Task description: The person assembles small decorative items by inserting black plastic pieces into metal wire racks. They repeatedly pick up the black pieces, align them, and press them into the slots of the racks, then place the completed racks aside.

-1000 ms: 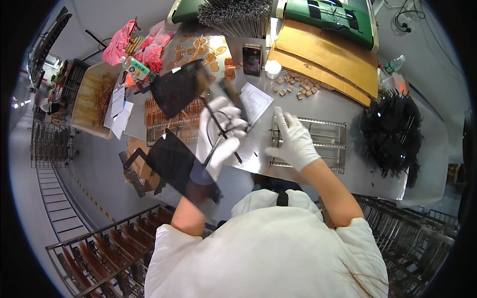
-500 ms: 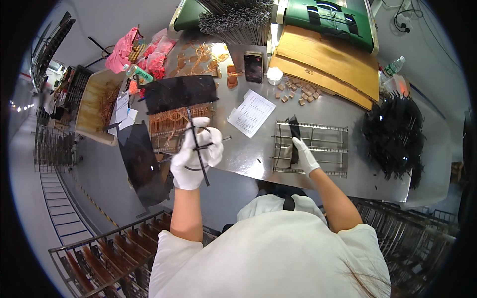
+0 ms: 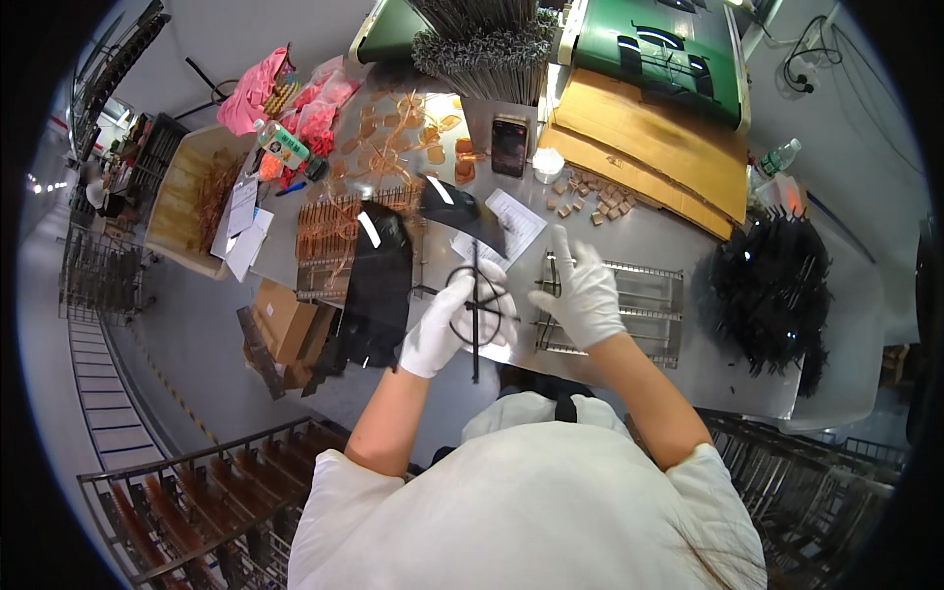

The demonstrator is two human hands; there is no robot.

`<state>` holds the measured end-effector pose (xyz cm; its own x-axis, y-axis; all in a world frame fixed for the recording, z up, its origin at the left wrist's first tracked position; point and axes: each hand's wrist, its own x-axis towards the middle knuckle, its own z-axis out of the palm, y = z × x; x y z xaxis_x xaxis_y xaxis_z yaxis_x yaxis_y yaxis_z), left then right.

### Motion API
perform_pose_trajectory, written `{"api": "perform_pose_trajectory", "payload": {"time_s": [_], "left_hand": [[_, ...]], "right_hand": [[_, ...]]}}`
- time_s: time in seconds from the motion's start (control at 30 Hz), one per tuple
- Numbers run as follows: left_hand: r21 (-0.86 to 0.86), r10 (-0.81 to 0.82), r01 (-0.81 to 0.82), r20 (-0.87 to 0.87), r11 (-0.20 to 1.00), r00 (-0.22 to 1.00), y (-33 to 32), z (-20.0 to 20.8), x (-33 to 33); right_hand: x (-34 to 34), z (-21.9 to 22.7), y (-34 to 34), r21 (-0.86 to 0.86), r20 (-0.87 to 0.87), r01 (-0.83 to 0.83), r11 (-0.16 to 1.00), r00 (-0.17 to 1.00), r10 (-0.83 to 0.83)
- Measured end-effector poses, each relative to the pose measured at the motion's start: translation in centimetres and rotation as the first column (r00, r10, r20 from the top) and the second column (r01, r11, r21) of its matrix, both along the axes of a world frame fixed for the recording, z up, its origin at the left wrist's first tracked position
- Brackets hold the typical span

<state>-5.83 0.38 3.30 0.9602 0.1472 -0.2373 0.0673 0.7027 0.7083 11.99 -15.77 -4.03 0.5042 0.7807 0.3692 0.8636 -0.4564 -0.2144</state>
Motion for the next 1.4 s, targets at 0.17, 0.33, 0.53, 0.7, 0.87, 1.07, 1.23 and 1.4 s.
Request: {"api": "perform_pose_trajectory", "payload": {"time_s": [0.17,0.33,0.53,0.7,0.87,1.07,1.23,1.4], "left_hand": [[0.094,-0.453,0.445,0.264,0.891,0.852,-0.3,0.3,0.0],[0.048,-0.353,0.357,0.32,0.933,0.879,3.6,1.0,-1.2],[0.11,-0.295,0.279,0.168,0.954,0.941,2.2,-0.4,-1.2],[0.163,-0.288,0.273,0.07,0.948,0.955,1.4,-0.2,-0.5],[0.028,-0.257,0.272,-0.239,0.962,0.936,-0.9,0.1,1.7],[0.404,-0.72,0.802,-0.374,0.44,0.584,-0.7,-1.8,2.7],[0.54,-0.646,0.814,-0.703,-0.214,0.297,0.6,5.1,1.5],[-0.241,0.077,0.181,0.775,0.953,0.628,17.8,7.0,-7.7]], "right_hand": [[-1.6,8.3,-1.7,0.149,-0.934,-0.087,0.985,-0.339,0.111],[1.4,1.0,-4.6,-0.006,-0.984,0.396,0.918,-0.166,0.065],[-0.2,-8.9,-4.5,-0.245,-0.969,0.257,0.935,-0.106,-0.224],[0.1,-9.1,-4.0,-0.295,-0.941,0.126,0.947,0.134,-0.311],[-0.3,-0.8,-0.6,-0.62,-0.606,0.004,0.784,0.632,-0.483],[-1.5,9.2,-1.9,0.149,-0.535,-0.247,0.958,0.794,0.288],[-0.1,5.3,-4.9,0.052,-0.957,0.228,0.972,-0.266,0.114],[1.8,-5.0,-8.1,-0.137,-0.981,0.268,0.954,-0.173,-0.092]]}}
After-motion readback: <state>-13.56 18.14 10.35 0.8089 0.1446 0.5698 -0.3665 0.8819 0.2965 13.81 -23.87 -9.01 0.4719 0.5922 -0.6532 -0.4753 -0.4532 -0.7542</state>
